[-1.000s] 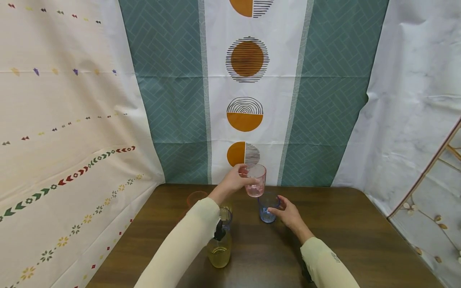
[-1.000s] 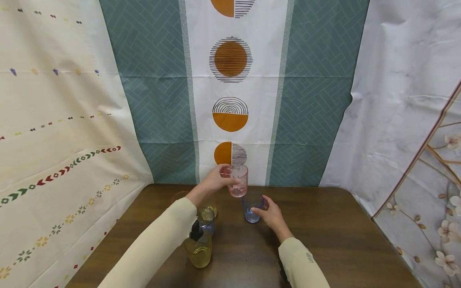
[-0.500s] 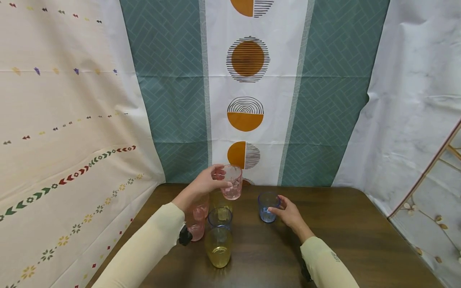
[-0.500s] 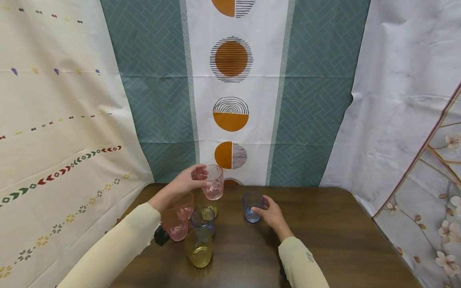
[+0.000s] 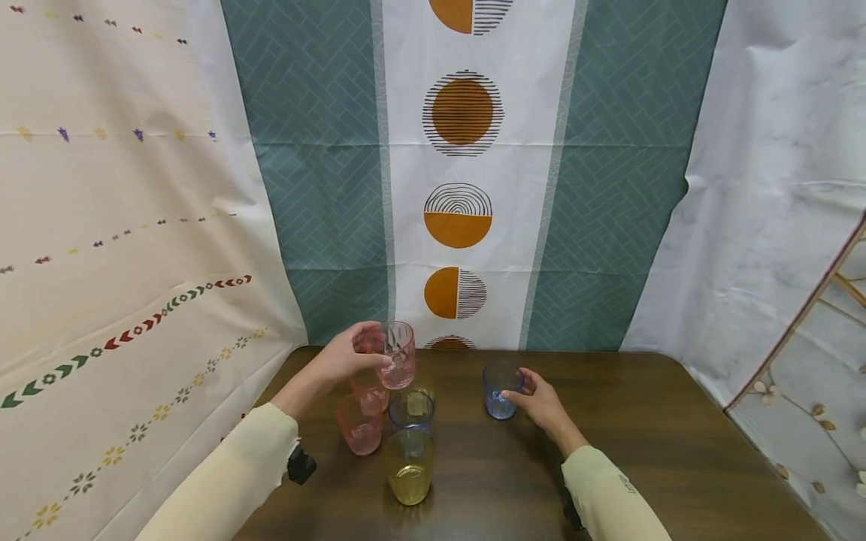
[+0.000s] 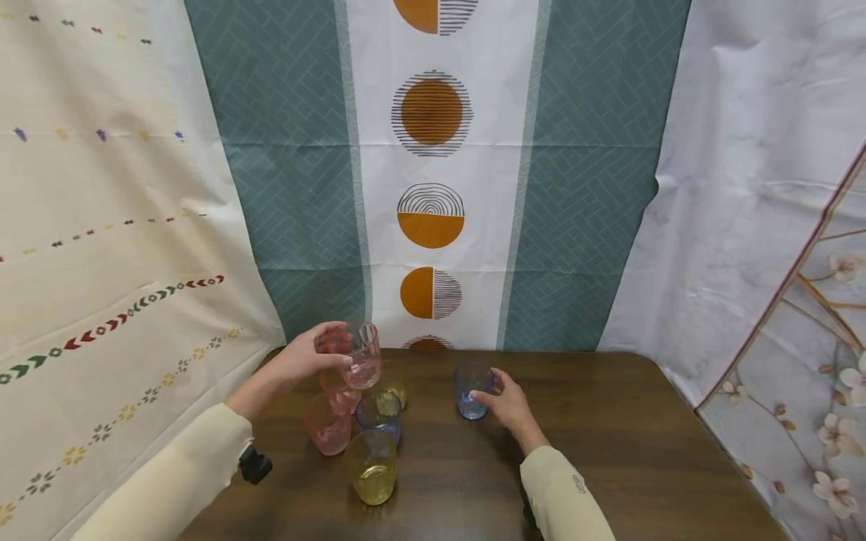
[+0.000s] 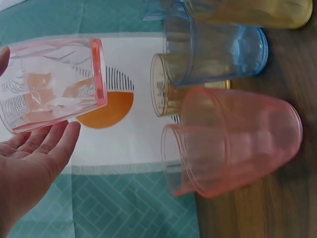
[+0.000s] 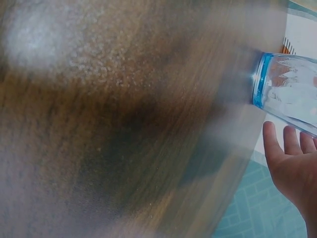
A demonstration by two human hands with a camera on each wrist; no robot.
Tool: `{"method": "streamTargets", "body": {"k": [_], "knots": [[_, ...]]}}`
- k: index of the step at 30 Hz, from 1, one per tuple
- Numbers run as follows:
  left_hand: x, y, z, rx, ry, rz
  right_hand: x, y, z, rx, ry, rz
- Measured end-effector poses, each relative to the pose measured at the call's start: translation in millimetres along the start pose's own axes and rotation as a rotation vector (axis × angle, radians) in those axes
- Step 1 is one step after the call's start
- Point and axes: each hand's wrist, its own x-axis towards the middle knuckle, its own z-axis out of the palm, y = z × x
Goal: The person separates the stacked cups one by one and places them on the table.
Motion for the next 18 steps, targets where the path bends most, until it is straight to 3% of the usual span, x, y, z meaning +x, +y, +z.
{"method": "streamTargets", "body": {"k": [8, 18], "knots": [[-18.7, -9.0, -14.2, 0.05, 0.022, 0.024, 0.3, 0.6, 1.8, 0.007, 0.005, 0.004], [-46.9, -20.0, -25.3, 0.069, -0.004, 0.077, -1.3, 1.1, 0.3, 0.025, -0.005, 0.004]]}}
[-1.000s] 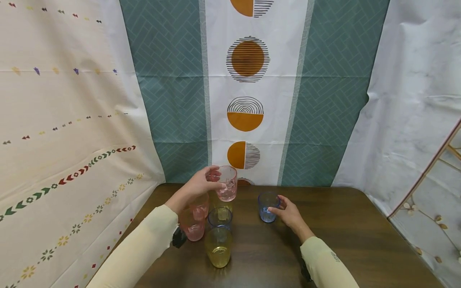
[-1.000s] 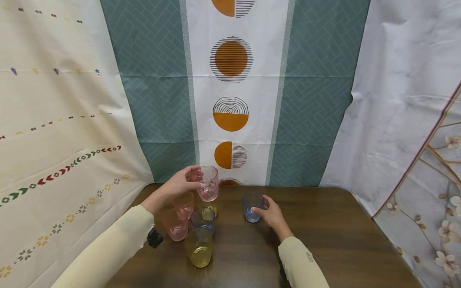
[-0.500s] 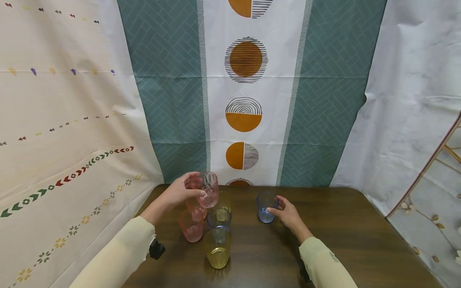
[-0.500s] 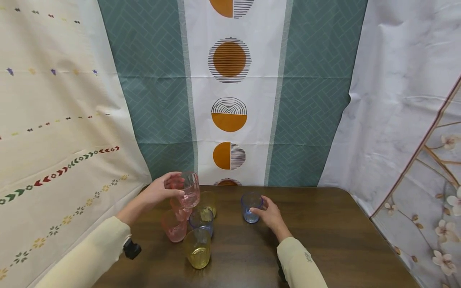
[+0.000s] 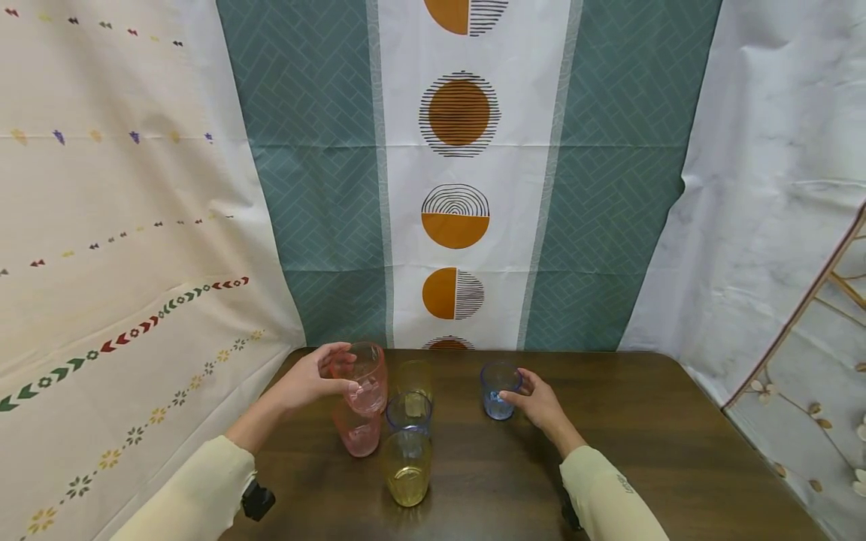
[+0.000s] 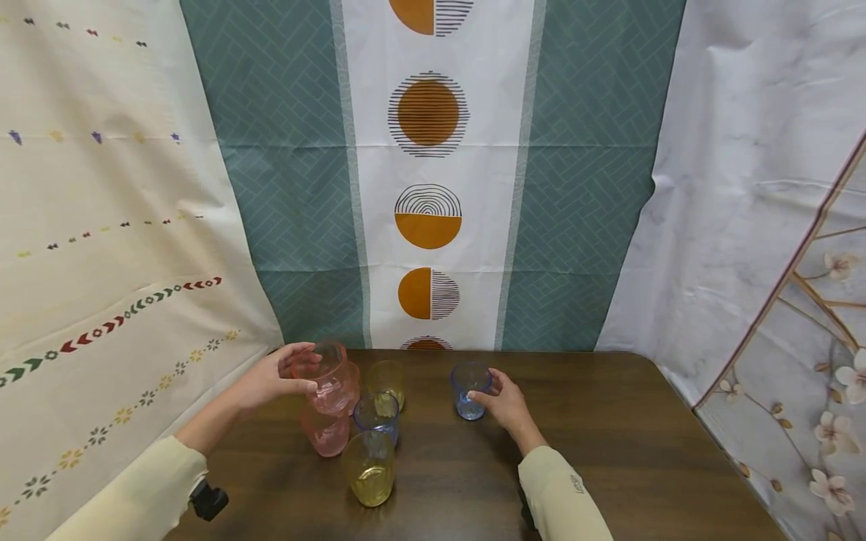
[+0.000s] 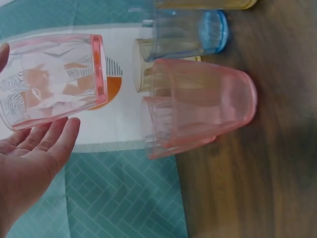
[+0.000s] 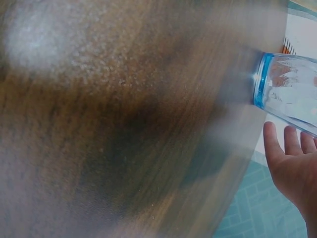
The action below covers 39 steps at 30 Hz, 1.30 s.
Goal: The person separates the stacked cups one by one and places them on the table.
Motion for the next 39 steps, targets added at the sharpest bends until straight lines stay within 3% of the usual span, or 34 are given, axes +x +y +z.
{"method": "streamTargets", "body": {"k": [7, 18, 25, 34, 39], "knots": [[-19.2, -5.1, -1.6, -0.03, -0.005, -0.015, 0.4, 1.9, 0.5, -0.002, -0.005, -0.003], [-43.3, -19.8, -7.7, -0.033, -0.024, 0.035, 0.6, -1.9, 1.1, -0.007, -0.004, -0.001], [-57.0, -30.4, -10.4, -0.045, -0.077, 0.041, 0.9, -1.2, 1.0, -0.011, -0.002, 0.002], [-74.2, -50.7, -4.8, -0.173, -0.156, 0.054, -0.4, -1.1, 0.6, -0.01, -0.005, 0.001], [-79.7, -59.6, 0.1, -0.197, -0.182, 0.051, -0.4, -0.5, -0.9, -0.015, -0.01, 0.016]]}}
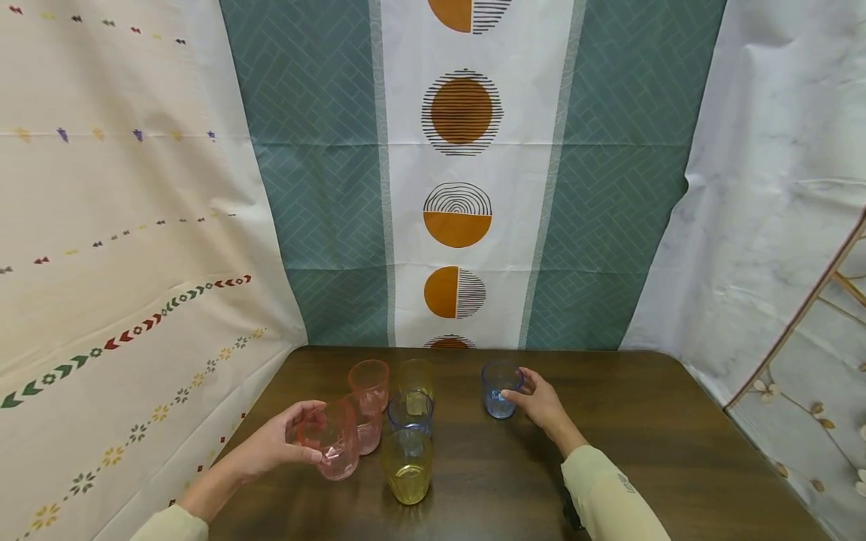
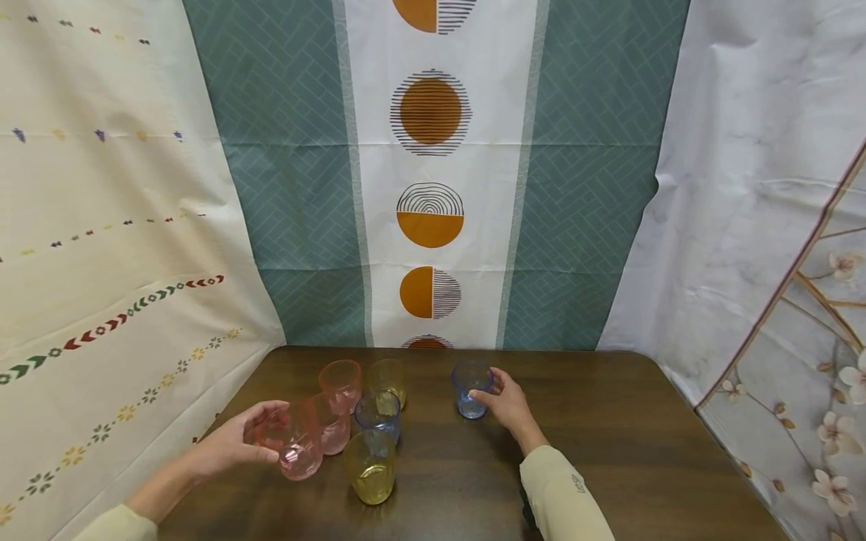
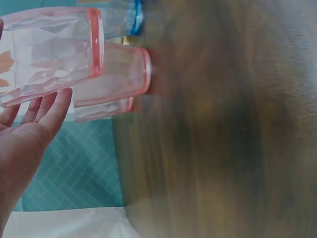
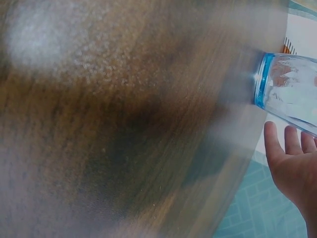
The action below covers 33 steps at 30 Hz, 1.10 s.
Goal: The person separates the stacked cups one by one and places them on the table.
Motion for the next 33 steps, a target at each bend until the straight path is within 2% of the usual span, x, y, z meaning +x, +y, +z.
{"method": "streamTargets", "body": {"k": [6, 14, 25, 33], "knots": [[-2.8, -16.1, 6.6, 0.007, -0.018, -0.024, -0.2, -0.1, 0.0, -0.011, -0.001, 0.0], [-4.1, -34.4, 10.9, 0.027, -0.022, 0.013, -0.3, 0.2, 0.4, -0.002, 0.006, -0.007], [-4.5, -44.7, 16.9, 0.01, -0.053, -0.031, -1.9, -0.3, -0.2, 0.011, -0.001, -0.012], [-1.5, -48.9, 19.3, 0.008, -0.046, -0.06, -8.3, -3.8, 0.9, 0.018, 0.006, -0.008]]}}
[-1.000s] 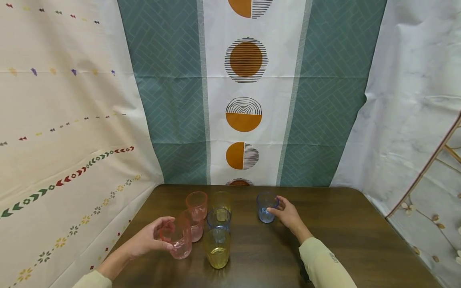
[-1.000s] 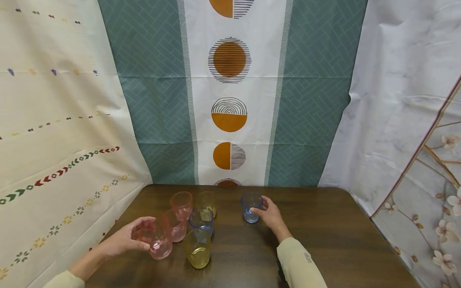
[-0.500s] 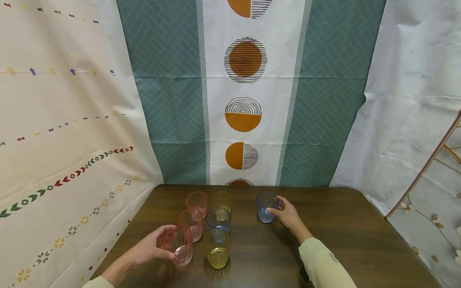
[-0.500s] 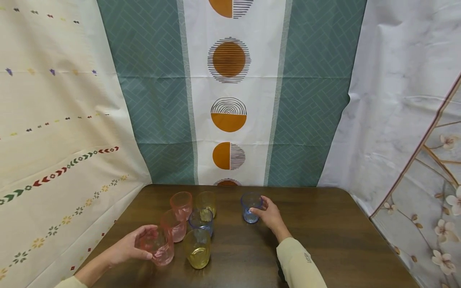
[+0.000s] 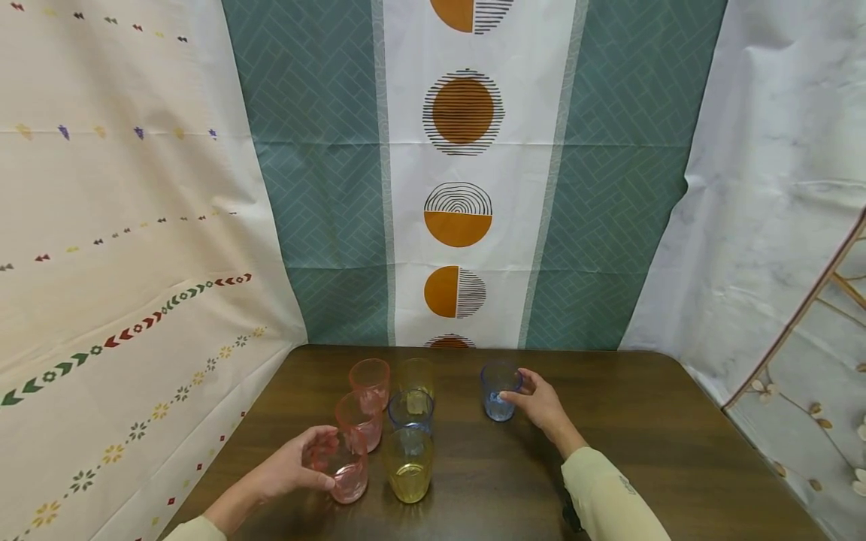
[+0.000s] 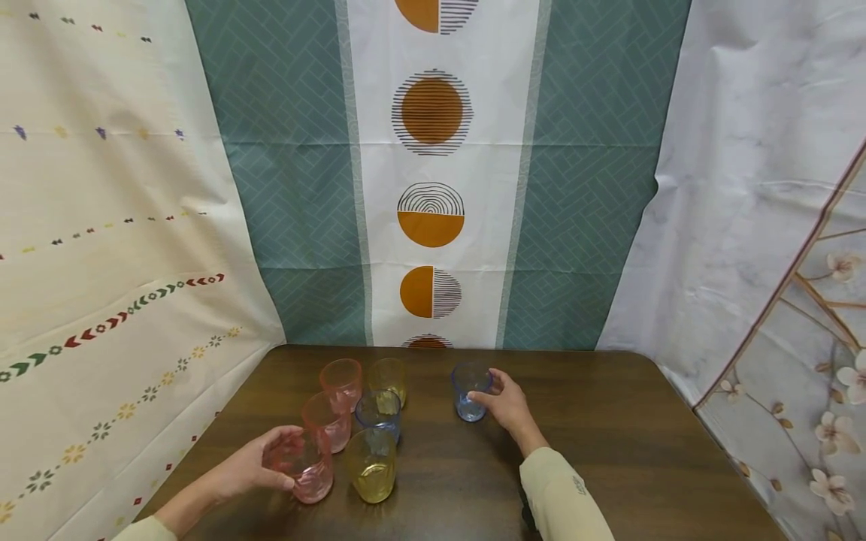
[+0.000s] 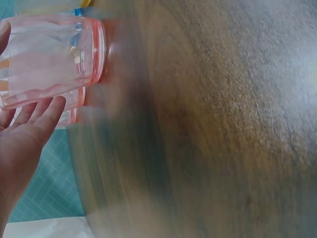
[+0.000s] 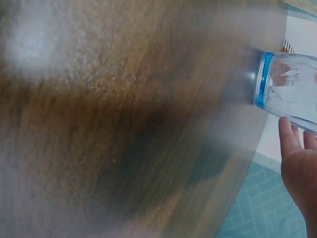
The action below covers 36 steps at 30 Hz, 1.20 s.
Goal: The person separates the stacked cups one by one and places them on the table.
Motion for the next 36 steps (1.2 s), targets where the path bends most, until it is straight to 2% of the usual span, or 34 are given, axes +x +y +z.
{"method": "streamTargets", "body": {"k": [12, 17, 27, 36], "knots": [[1.9, 4.1, 2.6, 0.061, 0.005, 0.01, -10.8, -14.0, -3.4, 0.003, 0.027, -0.03], [0.6, 4.6, 2.6, 0.059, 0.002, 0.006, -21.2, -23.4, -1.2, 0.022, 0.034, -0.038], [-3.5, 1.4, 0.0, 0.062, 0.01, 0.004, -43.6, -39.6, 16.2, 0.063, 0.047, -0.06], [0.7, 1.7, 0.4, 0.072, 0.002, -0.001, -54.9, -47.3, 30.5, 0.11, 0.055, -0.078]]}}
